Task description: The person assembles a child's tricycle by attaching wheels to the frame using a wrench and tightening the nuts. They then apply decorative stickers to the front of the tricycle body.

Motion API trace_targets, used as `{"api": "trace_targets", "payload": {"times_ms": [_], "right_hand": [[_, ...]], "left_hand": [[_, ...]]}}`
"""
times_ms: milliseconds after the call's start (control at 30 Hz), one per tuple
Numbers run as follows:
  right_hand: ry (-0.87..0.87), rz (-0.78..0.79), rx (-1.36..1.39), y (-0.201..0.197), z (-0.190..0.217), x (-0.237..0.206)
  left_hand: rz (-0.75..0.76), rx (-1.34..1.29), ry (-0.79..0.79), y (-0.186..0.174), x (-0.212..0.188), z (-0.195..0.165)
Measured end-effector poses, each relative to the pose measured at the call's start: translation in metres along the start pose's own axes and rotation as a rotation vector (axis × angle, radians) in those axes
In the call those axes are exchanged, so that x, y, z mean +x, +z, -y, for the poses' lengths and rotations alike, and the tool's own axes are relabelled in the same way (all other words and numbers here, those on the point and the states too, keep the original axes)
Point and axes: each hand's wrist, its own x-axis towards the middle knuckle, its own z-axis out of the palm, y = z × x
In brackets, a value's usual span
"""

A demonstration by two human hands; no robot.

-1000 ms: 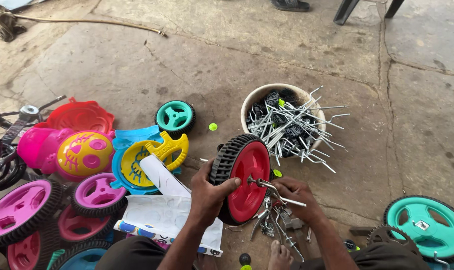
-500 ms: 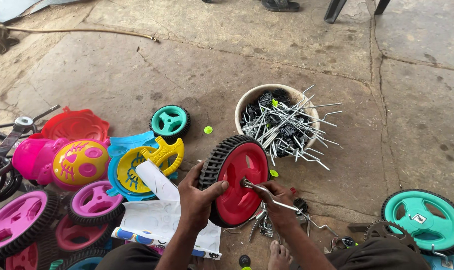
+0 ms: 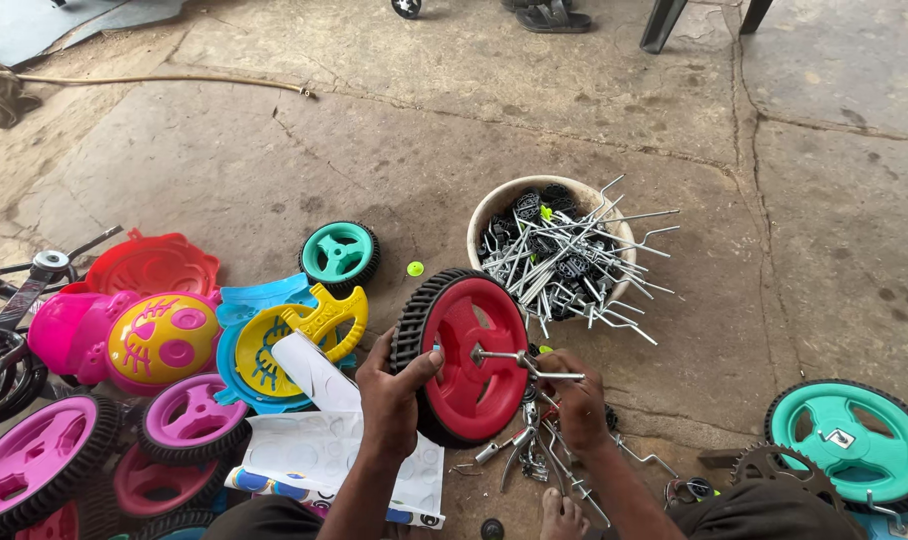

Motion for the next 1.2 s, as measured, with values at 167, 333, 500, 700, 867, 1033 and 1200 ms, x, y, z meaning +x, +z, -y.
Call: {"api": "trace_targets", "payload": {"times_ms": [167, 333, 500, 700, 867, 1033, 1200], "right_hand": [[-0.069, 0.156, -0.124, -0.010, 0.037, 0.002], [-0.350, 0.069, -0.327, -0.008, 0.061, -0.005], [-0.323, -0.156, 0.023, -0.009, 0.057, -0.001], [-0.279, -0.118, -0.038, -0.038, 0.066, 0.006], [-0.191, 0.011, -0.254, 0.016, 0.044, -0.033], [-0.326, -0.285, 0.154, 0.018, 0.050, -0.035], [-0.321, -0.159, -0.204, -0.021, 0.073, -0.012]], "left_hand": [[0.014, -0.097, -0.111, -0.001, -0.002, -0.002], [0.024, -0.100, -0.116, -0.001, -0.001, 0.000], [-0.109, -0.133, -0.157, -0.006, 0.007, 0.006], [-0.192, 0.013, -0.017, -0.007, 0.010, 0.005], [-0.155, -0.050, 0.004, 0.006, 0.003, 0.002], [-0.081, -0.090, 0.099, 0.001, 0.000, -0.012], [-0.014, 0.008, 0.136, -0.002, -0.004, -0.017]]}}
